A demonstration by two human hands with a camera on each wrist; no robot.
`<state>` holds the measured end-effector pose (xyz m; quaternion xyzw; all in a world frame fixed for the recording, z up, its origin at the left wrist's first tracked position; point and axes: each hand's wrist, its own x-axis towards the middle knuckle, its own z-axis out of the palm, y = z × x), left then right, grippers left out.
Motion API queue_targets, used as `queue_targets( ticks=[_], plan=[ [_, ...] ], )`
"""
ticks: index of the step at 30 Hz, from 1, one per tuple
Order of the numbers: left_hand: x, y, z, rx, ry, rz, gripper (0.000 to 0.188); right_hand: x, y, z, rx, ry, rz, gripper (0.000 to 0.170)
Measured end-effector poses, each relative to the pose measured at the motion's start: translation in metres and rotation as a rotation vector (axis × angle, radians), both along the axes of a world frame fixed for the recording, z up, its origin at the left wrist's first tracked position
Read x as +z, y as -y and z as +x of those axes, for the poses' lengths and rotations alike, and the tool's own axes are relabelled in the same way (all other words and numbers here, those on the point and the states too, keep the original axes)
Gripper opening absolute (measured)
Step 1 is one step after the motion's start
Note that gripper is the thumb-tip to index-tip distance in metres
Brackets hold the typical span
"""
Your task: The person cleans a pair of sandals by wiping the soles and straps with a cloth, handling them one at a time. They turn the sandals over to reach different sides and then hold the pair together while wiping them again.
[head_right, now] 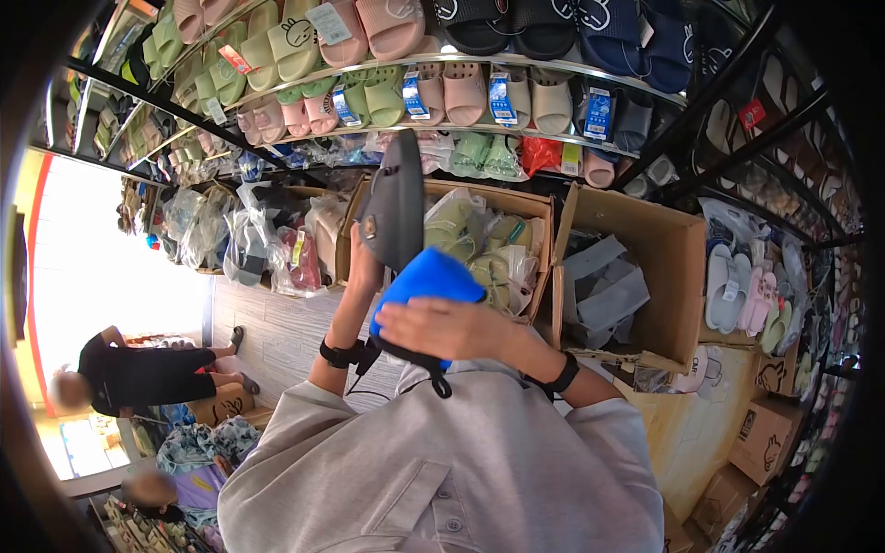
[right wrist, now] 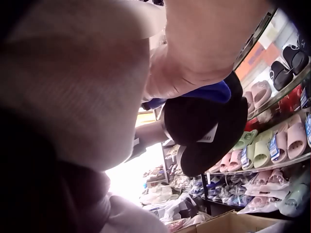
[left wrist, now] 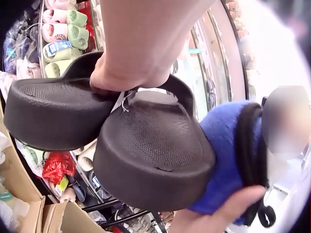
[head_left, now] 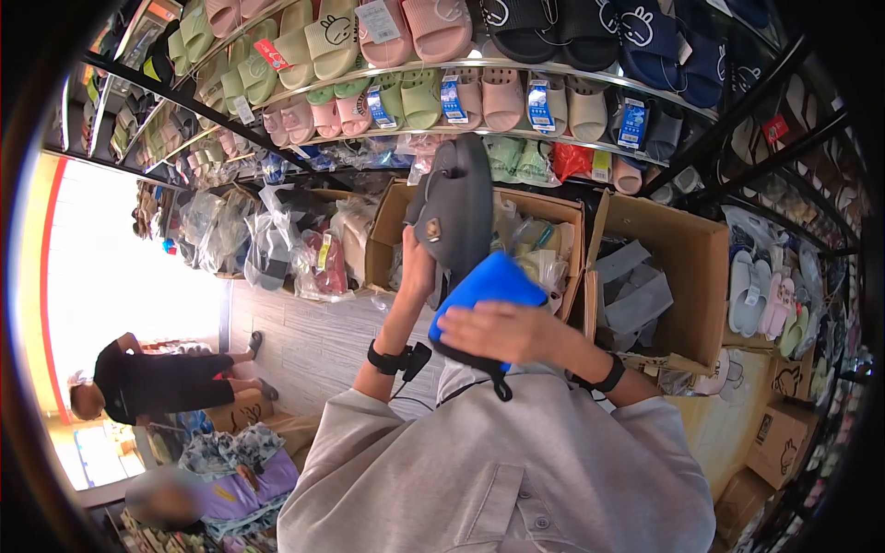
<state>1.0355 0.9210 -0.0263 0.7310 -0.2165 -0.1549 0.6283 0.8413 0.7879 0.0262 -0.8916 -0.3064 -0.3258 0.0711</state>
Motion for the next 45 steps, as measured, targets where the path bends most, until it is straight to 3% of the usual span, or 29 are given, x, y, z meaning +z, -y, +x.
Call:
queue_targets(
  ticks=[3, 5, 7, 9, 11, 14, 15, 19, 27, 31, 33, 35, 39, 42, 45],
  plan=[
    [-0.022, -0.017, 0.026, -0.109, 0.142, -0.049, 0.037, -0.005, -0.009, -0.007, 0.095, -0.028, 0.045, 0.043],
    [-0.032, -0.025, 0.034, -0.024, 0.153, -0.052, 0.037, -0.007, -0.004, -0.014, 0.121, -0.055, 0.161, 0.040],
    [-0.030, -0.032, 0.039, 0.140, -0.017, -0.079, 0.037, -0.008, 0.006, -0.016, 0.070, -0.077, 0.282, 0.038],
    [-0.042, -0.058, 0.059, 0.034, 0.213, 0.075, 0.036, -0.006, 0.017, -0.017, 0.017, -0.165, 0.501, 0.034],
    [-0.016, -0.065, 0.056, -0.020, 0.559, 0.254, 0.033, -0.015, 0.030, -0.015, -0.091, -0.230, 0.645, 0.042],
    [0.007, -0.052, 0.043, 0.263, 0.243, 0.259, 0.031, -0.022, 0.044, -0.014, -0.289, -0.244, 0.787, 0.050],
    [0.037, -0.038, 0.029, 0.236, 0.396, 0.206, 0.034, -0.023, 0.047, -0.015, -0.316, -0.245, 0.849, 0.050],
    [0.036, -0.041, 0.031, 0.144, 0.931, 0.446, 0.042, -0.025, 0.056, -0.016, -0.364, -0.252, 0.976, 0.047],
    [0.027, -0.008, 0.021, -0.157, 1.075, 0.428, 0.066, -0.041, 0.064, -0.012, -0.437, -0.250, 1.052, 0.045],
    [-0.004, 0.000, -0.002, -0.376, 1.152, 0.598, 0.056, -0.016, 0.074, 0.001, -0.498, -0.045, 0.884, 0.049],
    [-0.021, 0.007, -0.013, -0.439, 1.232, 0.547, 0.029, -0.010, 0.082, 0.011, -0.612, 0.034, 0.800, 0.050],
    [-0.028, 0.014, -0.026, -0.498, 1.285, 0.519, 0.016, -0.005, 0.087, 0.023, -0.685, 0.032, 0.737, 0.050],
    [-0.013, 0.030, -0.061, -0.689, 1.162, 0.700, 0.018, -0.002, 0.075, 0.032, -0.718, -0.086, 0.658, 0.051],
    [-0.056, 0.037, -0.071, -0.546, 1.185, 0.501, 0.033, -0.004, 0.051, 0.036, -0.564, -0.162, 0.566, 0.059],
    [-0.094, -0.006, -0.081, -0.553, 0.781, 0.136, 0.056, -0.009, 0.027, 0.027, -0.308, -0.306, 0.375, 0.061]
  ],
)
